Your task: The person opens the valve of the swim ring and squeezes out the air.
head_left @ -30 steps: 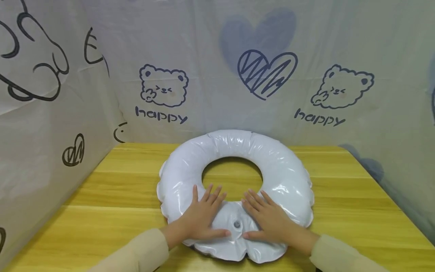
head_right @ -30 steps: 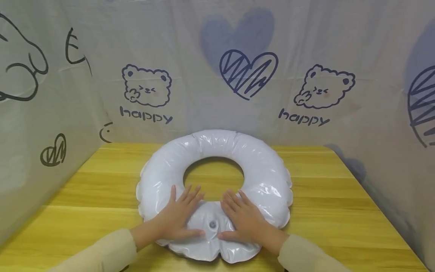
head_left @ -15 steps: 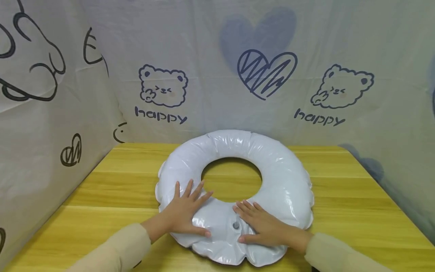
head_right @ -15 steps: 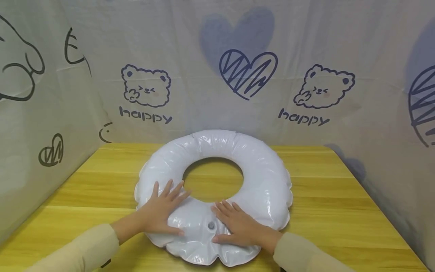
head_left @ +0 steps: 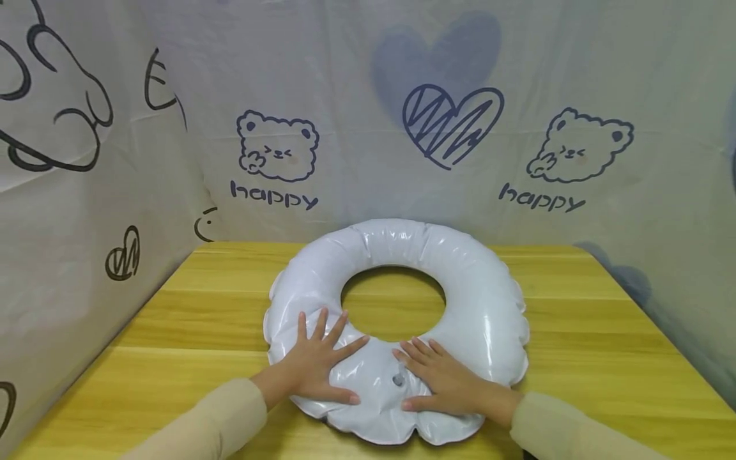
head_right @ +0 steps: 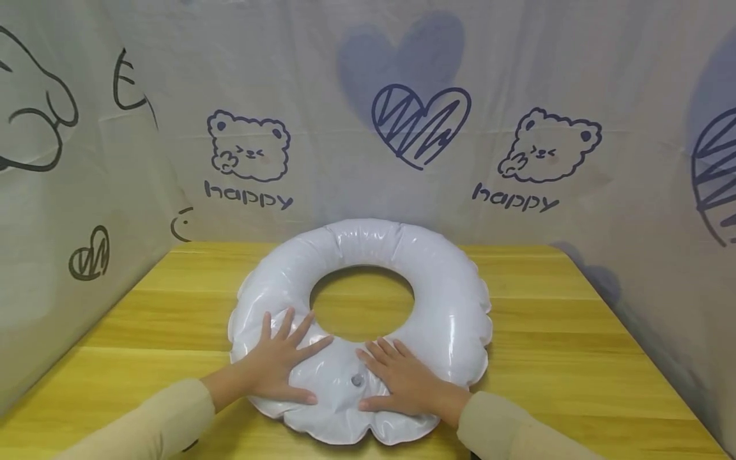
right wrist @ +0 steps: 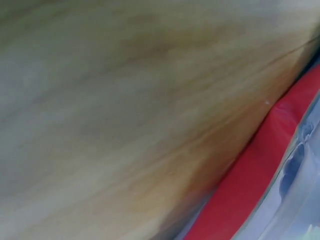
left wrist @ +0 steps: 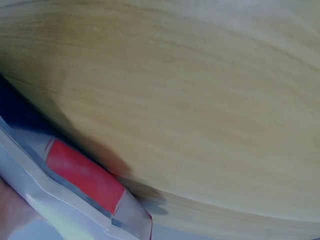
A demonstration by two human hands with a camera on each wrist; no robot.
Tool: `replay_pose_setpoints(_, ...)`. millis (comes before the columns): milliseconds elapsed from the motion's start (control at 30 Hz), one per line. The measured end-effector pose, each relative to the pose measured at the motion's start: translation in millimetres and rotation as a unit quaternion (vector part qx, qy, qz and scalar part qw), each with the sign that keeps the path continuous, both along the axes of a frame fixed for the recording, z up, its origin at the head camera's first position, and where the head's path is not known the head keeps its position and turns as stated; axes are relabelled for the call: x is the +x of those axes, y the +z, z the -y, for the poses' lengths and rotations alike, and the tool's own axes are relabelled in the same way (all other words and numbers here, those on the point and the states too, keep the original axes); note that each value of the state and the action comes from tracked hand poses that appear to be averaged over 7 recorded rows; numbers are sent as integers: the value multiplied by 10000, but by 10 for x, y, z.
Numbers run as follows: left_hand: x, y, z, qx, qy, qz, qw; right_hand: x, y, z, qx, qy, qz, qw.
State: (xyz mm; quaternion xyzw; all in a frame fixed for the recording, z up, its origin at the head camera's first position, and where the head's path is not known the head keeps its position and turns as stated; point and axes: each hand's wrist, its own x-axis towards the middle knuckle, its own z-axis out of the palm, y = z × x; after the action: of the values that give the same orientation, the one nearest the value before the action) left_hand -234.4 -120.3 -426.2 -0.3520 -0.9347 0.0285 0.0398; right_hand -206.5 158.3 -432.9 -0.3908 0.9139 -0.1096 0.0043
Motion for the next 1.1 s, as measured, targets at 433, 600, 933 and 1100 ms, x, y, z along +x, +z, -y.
replay_pose_setpoints(433,10,-52,-42,-692,58,-468,9965,-32,-20,17,76,-66,-190,9998)
replay_pose_setpoints(600,-1,-86,-40,-771,112,-428,9960,-44,-19,28,83,-55,-249,9996)
replay_pose_setpoints(933,22,-45,-70,-1061,234,-349,9935,-52,9,47,117,-67,-233,9996)
replay_pose_setpoints(1100,23,-34,-87,-1255,307,-340,9910,-50,26,61,138,-106,-165,9997)
